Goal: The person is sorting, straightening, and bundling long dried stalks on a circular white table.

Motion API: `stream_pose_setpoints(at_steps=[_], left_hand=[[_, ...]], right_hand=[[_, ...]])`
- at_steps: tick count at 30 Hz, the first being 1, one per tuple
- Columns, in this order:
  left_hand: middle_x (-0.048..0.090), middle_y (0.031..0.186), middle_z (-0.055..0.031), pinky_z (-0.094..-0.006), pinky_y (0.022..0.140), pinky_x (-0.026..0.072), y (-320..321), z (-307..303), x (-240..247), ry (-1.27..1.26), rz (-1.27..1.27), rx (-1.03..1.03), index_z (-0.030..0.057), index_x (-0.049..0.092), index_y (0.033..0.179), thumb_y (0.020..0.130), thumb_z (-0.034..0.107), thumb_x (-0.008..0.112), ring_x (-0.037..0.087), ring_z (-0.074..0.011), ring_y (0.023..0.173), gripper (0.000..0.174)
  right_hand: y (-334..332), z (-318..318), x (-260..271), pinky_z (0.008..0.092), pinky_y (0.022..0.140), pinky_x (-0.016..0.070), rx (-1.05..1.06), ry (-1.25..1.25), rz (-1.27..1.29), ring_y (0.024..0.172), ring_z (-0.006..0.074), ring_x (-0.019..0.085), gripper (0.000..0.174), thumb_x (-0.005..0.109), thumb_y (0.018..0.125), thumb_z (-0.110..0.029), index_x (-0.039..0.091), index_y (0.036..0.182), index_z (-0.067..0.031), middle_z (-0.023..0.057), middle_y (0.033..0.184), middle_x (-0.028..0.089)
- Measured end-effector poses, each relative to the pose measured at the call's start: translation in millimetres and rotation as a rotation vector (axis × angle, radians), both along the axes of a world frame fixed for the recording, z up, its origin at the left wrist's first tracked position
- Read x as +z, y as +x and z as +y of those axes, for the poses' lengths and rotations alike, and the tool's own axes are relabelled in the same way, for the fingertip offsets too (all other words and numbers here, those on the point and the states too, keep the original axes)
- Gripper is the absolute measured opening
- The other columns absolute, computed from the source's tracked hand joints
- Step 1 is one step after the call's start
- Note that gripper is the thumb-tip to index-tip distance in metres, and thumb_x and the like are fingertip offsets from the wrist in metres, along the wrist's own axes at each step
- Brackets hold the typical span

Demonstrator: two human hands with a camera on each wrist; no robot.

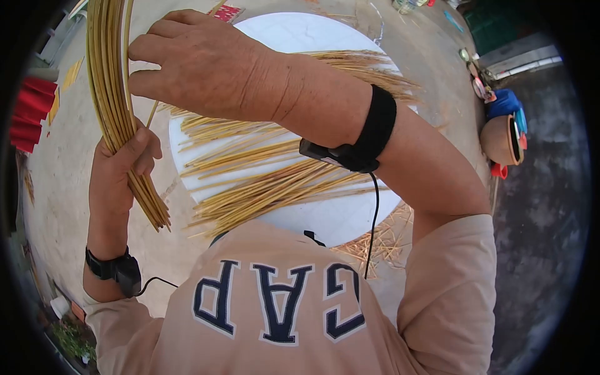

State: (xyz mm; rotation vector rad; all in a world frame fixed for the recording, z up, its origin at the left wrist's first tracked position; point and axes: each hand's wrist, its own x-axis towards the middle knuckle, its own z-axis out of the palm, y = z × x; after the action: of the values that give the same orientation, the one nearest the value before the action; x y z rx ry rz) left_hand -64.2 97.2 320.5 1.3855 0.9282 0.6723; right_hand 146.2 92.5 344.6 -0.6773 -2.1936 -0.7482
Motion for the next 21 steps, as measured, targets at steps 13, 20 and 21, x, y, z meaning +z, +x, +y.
stream_pose_setpoints(at_steps=[13,20,21], left_hand=[[0.057,0.067,-0.0123,-0.0200,0.046,0.0338,-159,-48,-89,-0.157,0.009,0.462,0.0051,0.051,0.079,0.085,0.011,0.055,0.039,-0.0067,0.046,0.010],[0.058,0.068,-0.0144,-0.0201,0.044,0.0340,-160,-65,-96,-0.253,-0.049,0.523,0.0041,0.051,0.082,0.084,0.009,0.056,0.041,-0.0075,0.045,0.007],[0.058,0.069,-0.0146,-0.0199,0.044,0.0337,-160,-65,-97,-0.249,-0.051,0.520,0.0040,0.051,0.082,0.084,0.009,0.056,0.041,-0.0076,0.045,0.007]], right_hand=[[46,-73,-302,0.0394,0.064,0.0470,-0.419,-1.321,-0.028,0.077,0.0306,0.056,0.007,0.055,0.079,-0.010,0.057,0.085,-0.0081,0.0096,0.082,0.056],[42,-93,-326,0.0382,0.066,0.0489,-0.506,-1.090,-0.026,0.082,0.0278,0.056,0.016,0.057,0.069,-0.007,0.057,0.085,-0.0063,0.0089,0.083,0.055],[41,-95,-327,0.0376,0.066,0.0488,-0.513,-1.051,-0.044,0.082,0.0270,0.056,0.016,0.057,0.069,-0.007,0.057,0.085,-0.0065,0.0085,0.082,0.054]])
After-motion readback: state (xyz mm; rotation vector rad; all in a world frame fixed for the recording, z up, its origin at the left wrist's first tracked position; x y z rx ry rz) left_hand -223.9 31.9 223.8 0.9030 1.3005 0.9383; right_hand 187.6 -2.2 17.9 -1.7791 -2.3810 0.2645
